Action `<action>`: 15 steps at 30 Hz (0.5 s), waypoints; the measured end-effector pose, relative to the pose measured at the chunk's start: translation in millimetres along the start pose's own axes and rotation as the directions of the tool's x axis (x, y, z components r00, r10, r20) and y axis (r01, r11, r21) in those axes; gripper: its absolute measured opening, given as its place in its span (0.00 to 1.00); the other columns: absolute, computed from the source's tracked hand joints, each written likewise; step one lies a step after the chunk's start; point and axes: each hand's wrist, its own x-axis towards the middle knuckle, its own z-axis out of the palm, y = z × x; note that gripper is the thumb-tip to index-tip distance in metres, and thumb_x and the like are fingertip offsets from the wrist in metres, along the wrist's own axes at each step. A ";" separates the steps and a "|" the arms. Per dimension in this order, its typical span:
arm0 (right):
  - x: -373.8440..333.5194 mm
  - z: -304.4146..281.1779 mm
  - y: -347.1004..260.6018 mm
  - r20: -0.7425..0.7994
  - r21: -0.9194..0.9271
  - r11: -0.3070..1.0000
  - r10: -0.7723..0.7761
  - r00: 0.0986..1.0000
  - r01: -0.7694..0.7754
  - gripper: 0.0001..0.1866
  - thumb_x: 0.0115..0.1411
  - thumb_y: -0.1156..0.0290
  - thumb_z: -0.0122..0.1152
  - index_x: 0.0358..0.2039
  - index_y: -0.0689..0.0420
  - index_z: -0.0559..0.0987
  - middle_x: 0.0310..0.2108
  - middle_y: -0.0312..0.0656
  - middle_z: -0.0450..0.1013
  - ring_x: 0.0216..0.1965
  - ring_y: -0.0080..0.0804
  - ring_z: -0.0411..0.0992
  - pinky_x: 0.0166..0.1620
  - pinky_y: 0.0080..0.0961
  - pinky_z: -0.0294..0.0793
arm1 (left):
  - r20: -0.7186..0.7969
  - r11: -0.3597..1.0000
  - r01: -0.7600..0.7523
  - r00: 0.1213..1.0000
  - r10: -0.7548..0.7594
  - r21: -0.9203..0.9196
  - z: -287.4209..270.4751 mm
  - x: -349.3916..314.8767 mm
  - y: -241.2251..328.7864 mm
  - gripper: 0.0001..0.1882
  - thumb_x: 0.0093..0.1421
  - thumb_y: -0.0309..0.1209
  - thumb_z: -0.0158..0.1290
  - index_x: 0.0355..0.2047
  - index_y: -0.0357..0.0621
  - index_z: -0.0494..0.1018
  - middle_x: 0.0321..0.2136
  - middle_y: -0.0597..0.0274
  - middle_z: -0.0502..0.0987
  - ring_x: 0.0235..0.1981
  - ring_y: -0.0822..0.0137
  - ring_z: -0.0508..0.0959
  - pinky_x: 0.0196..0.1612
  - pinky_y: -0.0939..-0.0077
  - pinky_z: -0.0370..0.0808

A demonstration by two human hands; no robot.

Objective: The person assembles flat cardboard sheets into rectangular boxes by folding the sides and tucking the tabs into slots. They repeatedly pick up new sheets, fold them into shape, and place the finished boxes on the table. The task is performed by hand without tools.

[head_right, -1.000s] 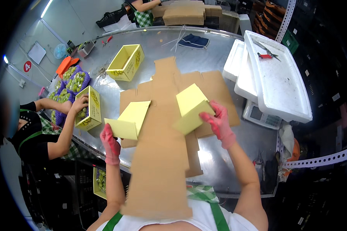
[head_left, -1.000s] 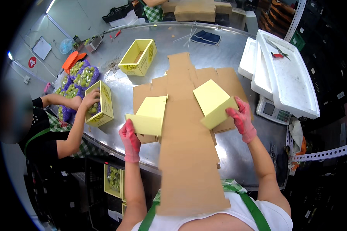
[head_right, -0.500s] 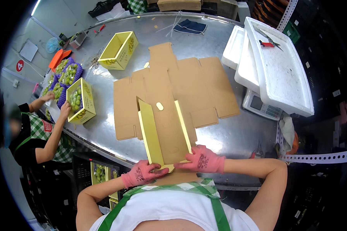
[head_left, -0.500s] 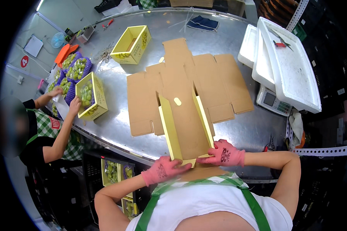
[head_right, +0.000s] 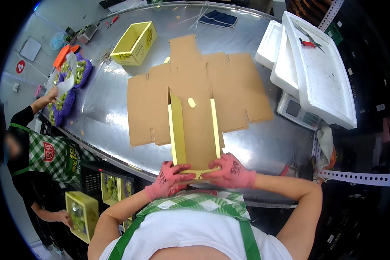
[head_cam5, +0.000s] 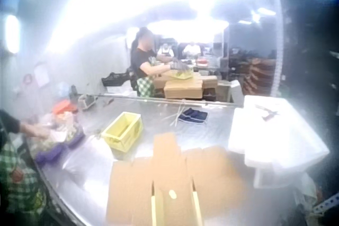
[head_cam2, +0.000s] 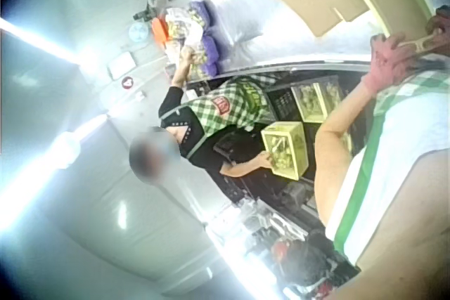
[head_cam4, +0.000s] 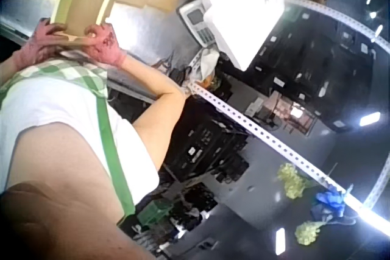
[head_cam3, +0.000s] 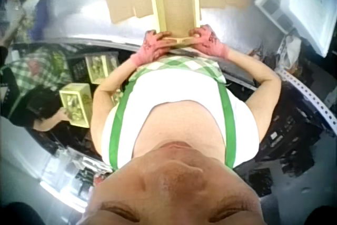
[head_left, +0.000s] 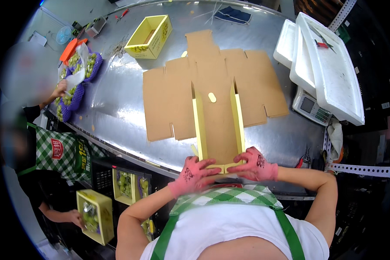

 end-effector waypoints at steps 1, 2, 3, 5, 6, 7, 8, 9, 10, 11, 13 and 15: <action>0.5 9.6 3.6 -0.095 -0.009 0.994 0.108 0.990 -0.109 0.18 0.48 0.67 0.56 0.42 0.47 0.74 0.41 0.42 0.67 0.36 0.40 0.63 0.41 0.35 0.61 | -0.145 0.993 0.071 0.986 -0.084 -0.096 10.3 -0.7 -4.0 0.17 0.49 0.38 0.54 0.40 0.52 0.73 0.42 0.60 0.71 0.33 0.56 0.67 0.41 0.62 0.62; 2.0 20.0 10.1 -0.189 -0.008 0.976 0.213 0.959 -0.218 0.14 0.48 0.67 0.56 0.39 0.49 0.76 0.39 0.41 0.68 0.36 0.40 0.64 0.40 0.35 0.61 | -0.228 0.979 0.133 0.959 -0.167 -0.157 20.0 4.9 -6.1 0.16 0.49 0.38 0.54 0.40 0.50 0.73 0.41 0.59 0.72 0.33 0.55 0.67 0.40 0.63 0.62; 4.4 27.2 14.1 -0.284 -0.003 0.945 0.313 0.906 -0.328 0.12 0.49 0.66 0.57 0.35 0.52 0.77 0.36 0.41 0.70 0.36 0.41 0.64 0.40 0.34 0.62 | -0.307 0.959 0.182 0.920 -0.244 -0.218 26.1 13.3 -6.8 0.16 0.50 0.38 0.54 0.39 0.48 0.73 0.39 0.58 0.72 0.33 0.54 0.67 0.39 0.64 0.62; 16.2 31.0 17.0 -0.410 0.100 0.919 0.388 0.825 -0.382 0.11 0.49 0.67 0.57 0.33 0.55 0.77 0.36 0.43 0.70 0.36 0.42 0.64 0.42 0.35 0.61 | -0.290 0.898 0.390 0.852 -0.436 -0.202 27.7 24.5 -4.1 0.19 0.49 0.37 0.55 0.42 0.47 0.72 0.40 0.56 0.72 0.37 0.53 0.68 0.41 0.64 0.64; 22.3 32.9 18.2 -0.467 0.146 0.906 0.418 0.779 -0.398 0.10 0.50 0.67 0.56 0.32 0.57 0.77 0.36 0.44 0.70 0.36 0.42 0.63 0.43 0.35 0.60 | -0.293 0.852 0.486 0.800 -0.523 -0.194 28.6 31.2 -3.4 0.20 0.49 0.37 0.56 0.43 0.47 0.72 0.41 0.55 0.72 0.40 0.52 0.69 0.42 0.63 0.64; 26.8 39.5 18.8 -0.556 0.179 0.896 0.433 0.710 -0.407 0.10 0.50 0.68 0.56 0.32 0.57 0.77 0.37 0.44 0.70 0.37 0.43 0.63 0.44 0.36 0.60 | -0.423 0.833 0.422 0.722 -0.547 -0.357 29.2 38.1 0.0 0.22 0.48 0.37 0.57 0.44 0.47 0.71 0.42 0.55 0.72 0.41 0.51 0.69 0.43 0.63 0.64; 30.2 47.3 18.8 -0.634 0.214 0.887 0.445 0.633 -0.409 0.09 0.51 0.68 0.55 0.32 0.57 0.77 0.37 0.45 0.70 0.37 0.43 0.63 0.45 0.36 0.60 | -0.537 0.804 0.325 0.613 -0.580 -0.498 29.7 47.2 5.4 0.24 0.47 0.36 0.57 0.46 0.47 0.70 0.42 0.54 0.72 0.42 0.50 0.69 0.44 0.62 0.65; 37.8 54.3 17.2 -0.696 0.255 0.884 0.450 0.560 -0.393 0.09 0.52 0.68 0.55 0.32 0.58 0.77 0.38 0.45 0.70 0.37 0.44 0.63 0.46 0.37 0.59 | -0.632 0.772 0.207 0.469 -0.617 -0.601 29.1 54.4 7.6 0.25 0.47 0.36 0.58 0.47 0.47 0.70 0.43 0.53 0.72 0.44 0.50 0.70 0.46 0.61 0.65; 38.9 53.0 15.7 -0.658 0.304 0.850 0.514 0.550 -0.430 0.09 0.54 0.69 0.54 0.33 0.60 0.77 0.39 0.47 0.69 0.41 0.44 0.64 0.50 0.35 0.59 | -0.663 0.755 0.166 0.387 -0.641 -0.634 41.6 58.4 -2.1 0.27 0.46 0.34 0.58 0.49 0.48 0.69 0.45 0.52 0.71 0.44 0.49 0.70 0.48 0.61 0.64; 35.7 63.7 25.4 -0.678 0.373 0.829 0.550 0.487 -0.417 0.10 0.54 0.70 0.54 0.35 0.62 0.76 0.41 0.48 0.68 0.46 0.41 0.63 0.52 0.33 0.58 | -0.718 0.810 0.180 0.384 -0.581 -0.559 44.8 60.8 -7.4 0.27 0.45 0.34 0.58 0.49 0.49 0.69 0.46 0.53 0.71 0.43 0.50 0.71 0.48 0.61 0.65; 38.3 53.6 23.4 -0.642 0.457 0.778 0.624 0.445 -0.432 0.21 0.54 0.70 0.57 0.48 0.63 0.69 0.50 0.48 0.63 0.49 0.37 0.62 0.50 0.31 0.63 | -0.801 0.925 0.252 0.468 -0.374 -0.285 41.9 65.8 -12.2 0.25 0.46 0.35 0.57 0.47 0.50 0.70 0.49 0.56 0.69 0.38 0.53 0.73 0.45 0.62 0.66; 47.6 42.4 15.5 -0.759 0.206 0.855 0.447 0.474 -0.476 0.32 0.52 0.67 0.60 0.55 0.64 0.60 0.54 0.49 0.59 0.52 0.39 0.60 0.55 0.31 0.58 | -0.635 0.893 0.447 0.673 -0.378 -0.059 37.0 61.0 -15.7 0.19 0.50 0.40 0.52 0.43 0.51 0.72 0.52 0.59 0.66 0.34 0.60 0.73 0.41 0.64 0.66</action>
